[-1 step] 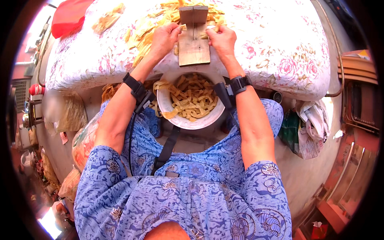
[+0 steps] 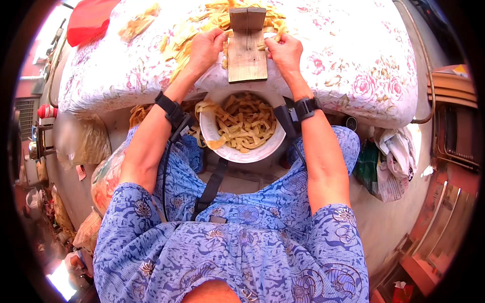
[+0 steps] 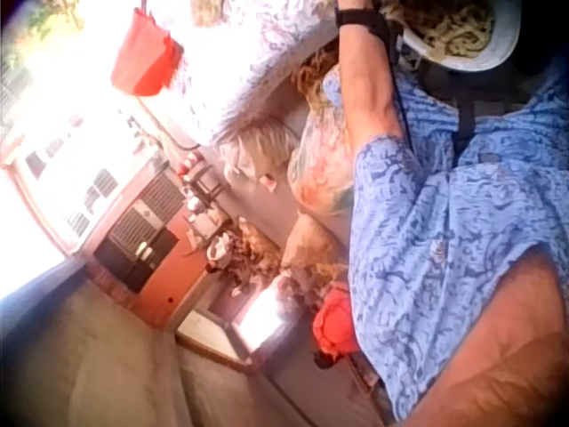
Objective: The person shreds dried tobacco leaves by hand using a wooden shredding tool, placing the resulting strips into a bucket.
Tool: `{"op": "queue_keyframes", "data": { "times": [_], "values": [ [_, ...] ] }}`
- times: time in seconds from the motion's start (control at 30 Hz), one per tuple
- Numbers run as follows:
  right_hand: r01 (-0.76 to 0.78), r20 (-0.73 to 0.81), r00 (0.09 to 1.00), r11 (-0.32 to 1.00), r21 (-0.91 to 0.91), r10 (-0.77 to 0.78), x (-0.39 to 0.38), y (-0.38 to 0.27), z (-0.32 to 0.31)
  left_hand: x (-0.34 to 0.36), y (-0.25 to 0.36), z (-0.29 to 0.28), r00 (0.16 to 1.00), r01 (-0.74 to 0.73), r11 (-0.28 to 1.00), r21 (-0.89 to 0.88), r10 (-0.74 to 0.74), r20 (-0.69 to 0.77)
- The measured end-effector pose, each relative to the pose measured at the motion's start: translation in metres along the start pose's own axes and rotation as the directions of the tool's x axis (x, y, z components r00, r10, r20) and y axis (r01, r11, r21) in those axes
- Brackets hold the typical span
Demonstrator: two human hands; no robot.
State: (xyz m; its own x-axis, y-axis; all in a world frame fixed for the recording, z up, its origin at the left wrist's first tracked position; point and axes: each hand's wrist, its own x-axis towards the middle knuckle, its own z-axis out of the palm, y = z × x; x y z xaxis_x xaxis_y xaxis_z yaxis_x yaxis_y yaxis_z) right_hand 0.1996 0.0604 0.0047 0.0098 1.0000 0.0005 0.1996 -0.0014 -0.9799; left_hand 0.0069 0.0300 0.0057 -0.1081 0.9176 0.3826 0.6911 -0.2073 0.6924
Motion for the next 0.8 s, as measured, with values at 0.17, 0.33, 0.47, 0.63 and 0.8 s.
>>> {"op": "queue_keyframes", "data": {
  "times": [0.17, 0.33, 0.47, 0.63, 0.8],
  "values": [
    [-0.043, 0.19, 0.982, 0.989, 0.138, 0.016, -0.02, -0.02, -0.01, 0.002, -0.011, -0.036, 0.985, 0.115, 0.989, -0.091, -0.125, -0.115],
    [-0.014, 0.541, 0.84, 0.999, -0.03, 0.028, -0.05, -0.04, -0.029, -0.008, -0.023, -0.061, 0.871, -0.275, 0.883, 0.38, 0.396, -0.29],
    [0.221, 0.762, 0.638, 0.921, -0.321, 0.113, -0.075, -0.058, -0.039, -0.043, 0.009, -0.086, 0.997, -0.081, 0.981, 0.175, 0.08, 0.014],
    [0.353, 0.826, 0.513, 0.821, -0.449, 0.231, -0.078, -0.047, -0.037, -0.12, -0.023, -0.034, 0.698, -0.238, 0.923, 0.303, -0.055, 0.714],
    [0.432, 0.904, 0.389, 0.831, -0.351, 0.179, -0.09, -0.025, -0.02, -0.165, -0.008, -0.003, 0.46, -0.453, 0.821, 0.348, -0.119, 0.88]
  ]
}}
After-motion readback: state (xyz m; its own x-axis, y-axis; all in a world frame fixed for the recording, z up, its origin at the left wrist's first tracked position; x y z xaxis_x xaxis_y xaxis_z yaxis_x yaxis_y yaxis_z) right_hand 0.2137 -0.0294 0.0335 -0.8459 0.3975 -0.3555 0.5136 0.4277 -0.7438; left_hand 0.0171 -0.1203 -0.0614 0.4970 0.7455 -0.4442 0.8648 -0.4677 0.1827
